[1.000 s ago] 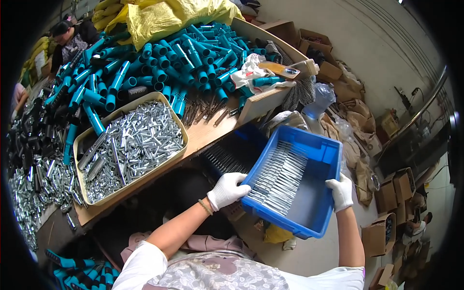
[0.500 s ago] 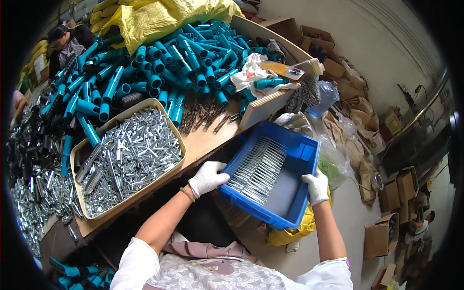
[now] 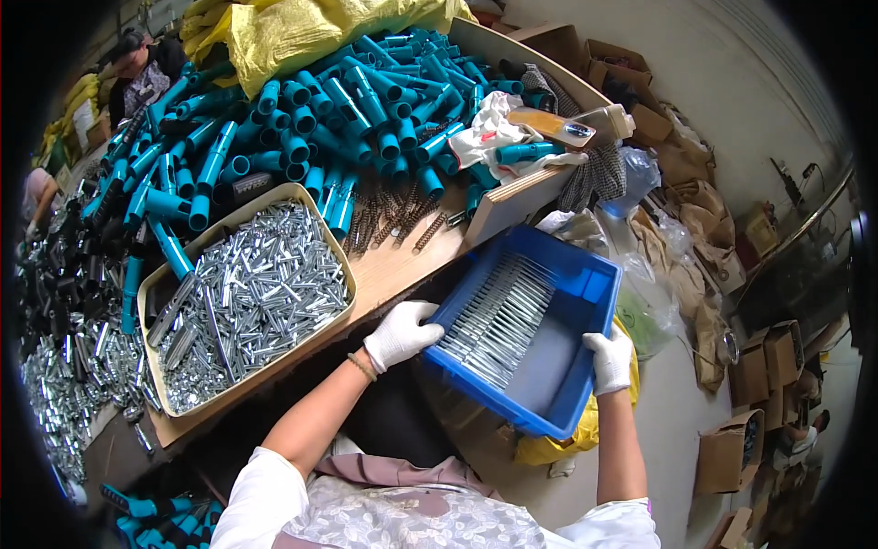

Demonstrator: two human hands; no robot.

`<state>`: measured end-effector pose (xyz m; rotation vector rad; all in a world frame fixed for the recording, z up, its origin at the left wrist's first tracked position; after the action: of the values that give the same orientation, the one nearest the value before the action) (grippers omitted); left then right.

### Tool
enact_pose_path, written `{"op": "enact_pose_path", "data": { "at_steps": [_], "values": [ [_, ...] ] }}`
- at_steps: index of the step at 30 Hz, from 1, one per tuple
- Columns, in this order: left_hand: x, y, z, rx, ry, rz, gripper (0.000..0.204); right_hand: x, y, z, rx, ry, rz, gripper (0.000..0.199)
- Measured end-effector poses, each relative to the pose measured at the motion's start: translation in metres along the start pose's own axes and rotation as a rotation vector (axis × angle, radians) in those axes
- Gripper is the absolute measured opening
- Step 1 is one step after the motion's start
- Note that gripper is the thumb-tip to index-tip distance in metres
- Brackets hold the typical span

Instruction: Assembling plastic and metal components to form manual tool handles.

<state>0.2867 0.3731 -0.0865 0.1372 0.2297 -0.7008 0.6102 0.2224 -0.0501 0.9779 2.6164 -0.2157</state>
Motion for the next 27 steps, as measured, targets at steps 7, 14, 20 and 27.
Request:
{"op": "enact_pose_path", "data": {
  "at_steps": [7, 14, 20, 27],
  "values": [
    [0.006, 0.006, 0.002, 0.071, -0.019, -0.004, 0.044, -0.01, 0.003, 0.009, -0.012, -0.02, 0.003, 0.033],
    [0.006, 0.013, 0.02, 0.236, 0.104, 0.026, 0.04, -0.027, 0.001, -0.002, -0.003, 0.02, 0.016, 0.034],
    [0.016, 0.031, -0.001, 0.3, 0.1, 0.103, 0.034, -0.026, 0.023, 0.021, -0.05, 0.032, 0.024, 0.033],
    [0.01, 0.047, -0.005, 0.307, 0.188, -0.009, 0.032, -0.007, 0.027, 0.086, 0.016, 0.126, 0.123, 0.026]
  ]
}}
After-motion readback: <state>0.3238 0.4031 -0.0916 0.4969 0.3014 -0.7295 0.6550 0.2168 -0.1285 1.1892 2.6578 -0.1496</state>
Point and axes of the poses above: each hand's wrist, its own y-axis towards the middle knuckle, its own x-axis out of the palm, z = x × y, the point moved 5 cm from there along y, towards the middle knuckle, and after that the axes turned 3 degrees about -y, right-handed, at the moved point
